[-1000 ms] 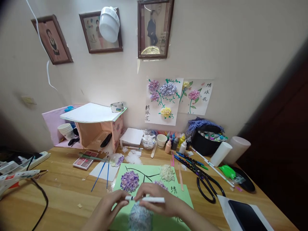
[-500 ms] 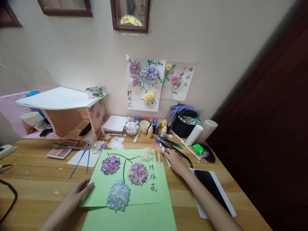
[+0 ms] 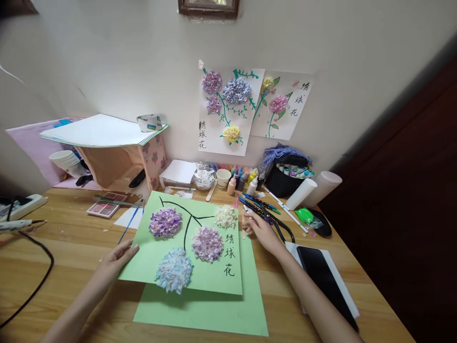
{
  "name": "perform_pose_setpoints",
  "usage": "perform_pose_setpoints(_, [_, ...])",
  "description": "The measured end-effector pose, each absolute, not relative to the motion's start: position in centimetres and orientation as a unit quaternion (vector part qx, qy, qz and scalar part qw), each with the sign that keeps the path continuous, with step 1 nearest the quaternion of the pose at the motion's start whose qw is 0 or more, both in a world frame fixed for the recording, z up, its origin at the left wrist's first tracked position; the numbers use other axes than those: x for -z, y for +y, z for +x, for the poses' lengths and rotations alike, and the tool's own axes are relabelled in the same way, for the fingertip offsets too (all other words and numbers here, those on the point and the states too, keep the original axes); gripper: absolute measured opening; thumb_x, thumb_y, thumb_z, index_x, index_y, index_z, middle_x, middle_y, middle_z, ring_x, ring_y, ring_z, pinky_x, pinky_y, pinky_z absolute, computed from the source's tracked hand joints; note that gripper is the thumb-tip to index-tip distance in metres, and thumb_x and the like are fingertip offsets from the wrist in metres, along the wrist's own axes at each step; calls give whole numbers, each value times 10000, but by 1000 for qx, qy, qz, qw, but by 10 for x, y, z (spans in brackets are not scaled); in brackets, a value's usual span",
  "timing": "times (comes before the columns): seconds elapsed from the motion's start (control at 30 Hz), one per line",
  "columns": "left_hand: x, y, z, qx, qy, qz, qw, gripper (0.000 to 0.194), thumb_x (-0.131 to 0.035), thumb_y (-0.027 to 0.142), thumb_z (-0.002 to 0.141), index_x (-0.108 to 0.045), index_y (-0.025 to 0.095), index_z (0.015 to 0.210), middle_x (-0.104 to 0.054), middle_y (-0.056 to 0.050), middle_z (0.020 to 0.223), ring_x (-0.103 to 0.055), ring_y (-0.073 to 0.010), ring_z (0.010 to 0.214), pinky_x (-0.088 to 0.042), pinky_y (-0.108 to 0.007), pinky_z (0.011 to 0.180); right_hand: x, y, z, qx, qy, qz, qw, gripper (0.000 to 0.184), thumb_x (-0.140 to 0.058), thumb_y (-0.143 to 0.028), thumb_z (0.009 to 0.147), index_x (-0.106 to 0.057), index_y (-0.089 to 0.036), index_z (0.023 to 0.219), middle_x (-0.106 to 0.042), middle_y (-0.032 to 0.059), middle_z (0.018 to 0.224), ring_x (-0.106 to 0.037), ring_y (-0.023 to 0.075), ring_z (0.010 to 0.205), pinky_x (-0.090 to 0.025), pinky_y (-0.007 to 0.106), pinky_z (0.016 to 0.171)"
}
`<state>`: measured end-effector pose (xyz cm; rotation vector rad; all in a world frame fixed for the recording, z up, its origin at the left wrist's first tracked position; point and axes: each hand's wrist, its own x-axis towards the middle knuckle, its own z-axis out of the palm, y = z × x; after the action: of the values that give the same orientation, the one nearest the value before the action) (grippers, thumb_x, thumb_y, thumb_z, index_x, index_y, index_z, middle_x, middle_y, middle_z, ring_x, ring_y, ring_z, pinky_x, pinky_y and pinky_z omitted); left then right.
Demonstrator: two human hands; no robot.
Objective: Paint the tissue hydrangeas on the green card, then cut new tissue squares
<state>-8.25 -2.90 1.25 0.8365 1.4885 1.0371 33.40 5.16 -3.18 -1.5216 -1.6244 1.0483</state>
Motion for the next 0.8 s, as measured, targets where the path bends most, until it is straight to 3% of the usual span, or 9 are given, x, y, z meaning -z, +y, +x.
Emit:
perform_pose_setpoints(0.13, [-14, -32, -99, -471, 625, 298, 547, 569, -816, 470, 504, -660, 161, 956, -743, -75, 893, -692, -224, 758, -546, -264, 641, 18, 41, 315, -543, -581, -517, 318, 522, -504, -575, 800, -595, -147, 1085, -671, 86, 843, -650, 186, 686, -526, 364, 656])
perform_pose_setpoints(0.27, [-17, -33, -114, -513, 609, 269, 541, 598, -827, 451, 507, -629, 168, 995, -743, -64, 912, -699, -217, 766, -550, -244, 632, -6, 30, 301, -656, -522, -447, 312, 474, -528, -540, 825, -591, -167, 1110, -673, 88, 874, -648, 176, 724, -513, 350, 694])
perform_pose_setpoints(0.47, [-29, -28, -128, -570, 580, 270, 516, 595, -828, 453, 516, -617, 169, 995, -748, -38, 869, -697, -196, 742, -542, -221, 614, -27, 24, 285, -677, -522, -418, 305, 433, -586, -497, 807, -592, -186, 1109, -662, 65, 843, -646, 181, 720, -510, 360, 714])
perform_pose_setpoints(0.6, [-40, -24, -127, -578, 576, 279, 507, 605, -824, 483, 502, -642, 151, 975, -748, -44, 826, -694, -210, 724, -539, -239, 605, -29, 20, 277, -688, -548, -404, 251, 482, -614, -486, 787, -577, -217, 1185, -672, 72, 864, -660, 201, 708, -517, 376, 713])
perform_pose_setpoints(0.8, [-66, -31, -137, -569, 591, 297, 489, 553, -813, 537, 457, -698, 161, 845, -747, -50, 777, -686, -226, 677, -532, -255, 563, -42, 38, 274, -656, -554, -426, 287, 564, -502, -647, 773, -646, -219, 1110, -683, 117, 849, -645, 236, 718, -525, 398, 688])
